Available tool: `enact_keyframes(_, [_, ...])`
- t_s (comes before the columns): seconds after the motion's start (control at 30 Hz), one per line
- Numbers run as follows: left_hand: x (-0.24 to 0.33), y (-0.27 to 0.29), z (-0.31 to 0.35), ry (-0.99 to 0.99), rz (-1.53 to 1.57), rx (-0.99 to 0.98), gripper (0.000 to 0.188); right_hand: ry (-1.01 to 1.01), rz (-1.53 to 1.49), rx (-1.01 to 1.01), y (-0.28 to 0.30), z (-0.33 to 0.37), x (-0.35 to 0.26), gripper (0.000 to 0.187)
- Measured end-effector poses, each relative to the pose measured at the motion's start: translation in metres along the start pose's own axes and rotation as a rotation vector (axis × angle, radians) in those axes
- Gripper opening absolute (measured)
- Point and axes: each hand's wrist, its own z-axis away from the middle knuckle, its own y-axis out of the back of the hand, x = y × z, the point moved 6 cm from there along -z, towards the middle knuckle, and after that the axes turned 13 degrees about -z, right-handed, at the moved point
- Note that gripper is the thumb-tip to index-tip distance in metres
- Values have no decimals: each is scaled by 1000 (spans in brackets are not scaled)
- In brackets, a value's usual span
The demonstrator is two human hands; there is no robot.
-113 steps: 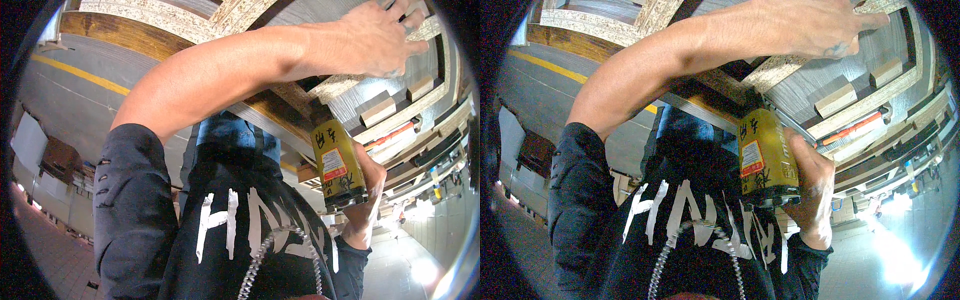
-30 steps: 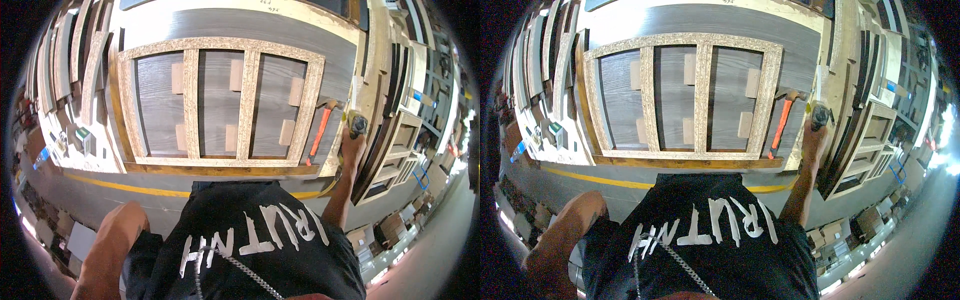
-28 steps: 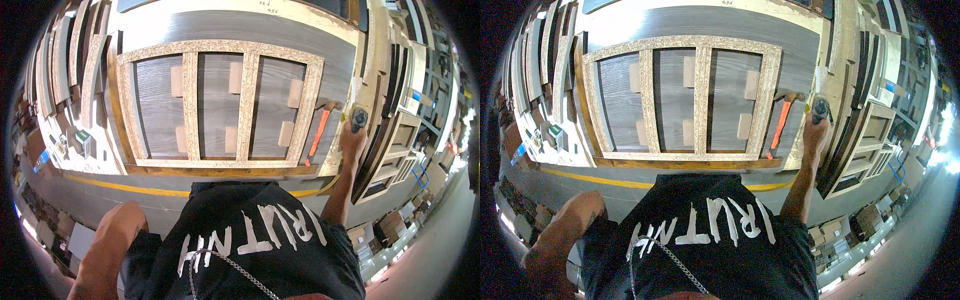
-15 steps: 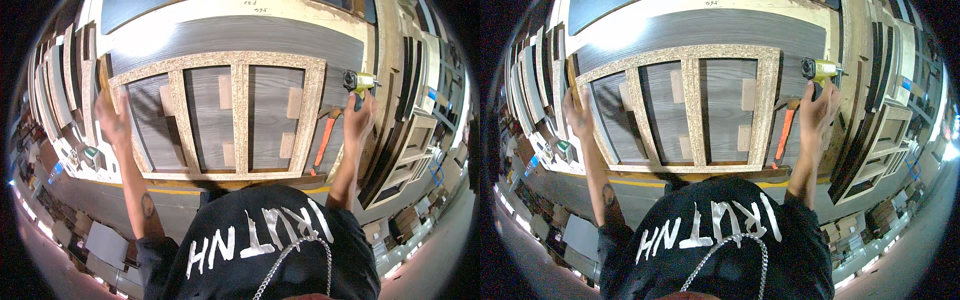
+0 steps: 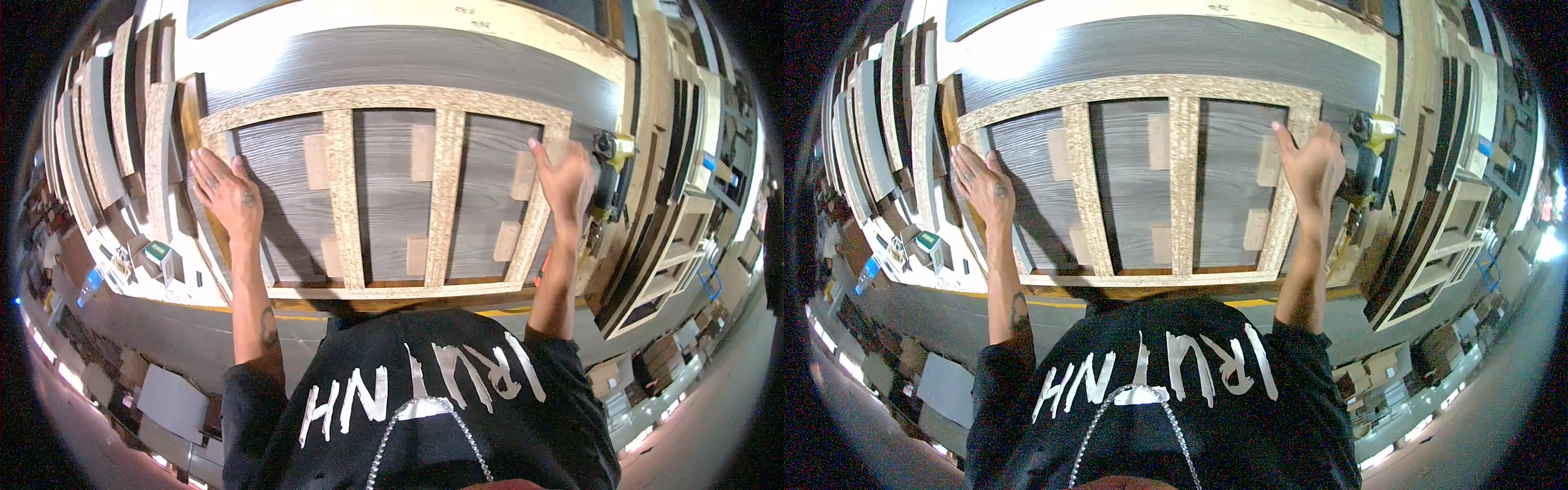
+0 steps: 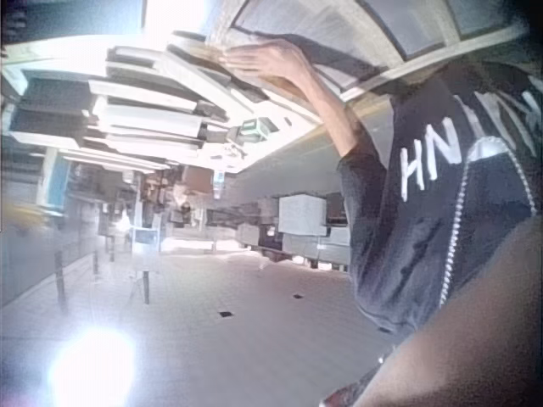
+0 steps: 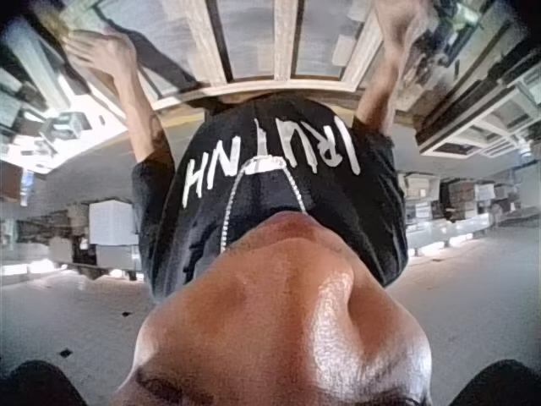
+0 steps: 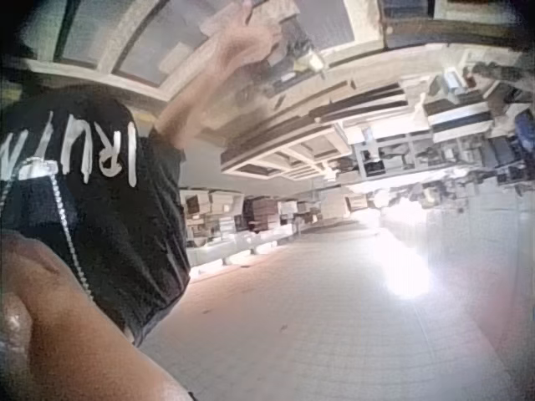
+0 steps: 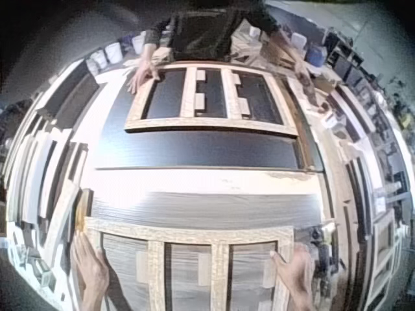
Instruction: Assembling a wooden furniture frame by positioning wood pieces and securing them with a pneumatic staple gun.
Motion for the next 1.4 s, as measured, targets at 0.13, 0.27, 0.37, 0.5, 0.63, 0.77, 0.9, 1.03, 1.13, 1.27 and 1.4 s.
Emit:
enact_keyframes(0.13, [-7,4,1,54,52,-68,62,-40,23,-14,-3,-1,-3,60])
enact_keyframes(0.27, [22,28,-1,74,160,-88,60,-244,77,-74,-6,-2,0,64])
enact_keyframes(0.37, [110,66,-9,-194,475,-127,56,-244,116,-76,-4,1,-2,66])
enact_keyframes(0.5, [219,91,-16,-344,675,-279,103,-223,66,-101,-7,-1,-7,65])
enact_keyframes(0.63, [251,76,-11,-343,589,-308,115,-182,71,-63,-11,3,-4,66])
enact_keyframes(0.77, [251,69,-4,-381,560,-277,121,1,171,107,-6,6,-9,56])
enact_keyframes(0.9, [251,72,-3,-357,597,-229,119,-5,145,22,3,3,-20,50])
enact_keyframes(1.03, [247,72,-2,-325,498,-237,115,-5,95,-29,7,0,-19,48])
enact_keyframes(1.13, [243,71,0,-288,507,-220,113,39,-161,27,13,0,34,46])
enact_keyframes(1.27, [244,68,2,-263,540,-234,113,45,55,269,73,-2,47,58])
enact_keyframes(1.4, [250,68,5,-258,564,-185,111,-8,-333,81,49,-18,124,67])
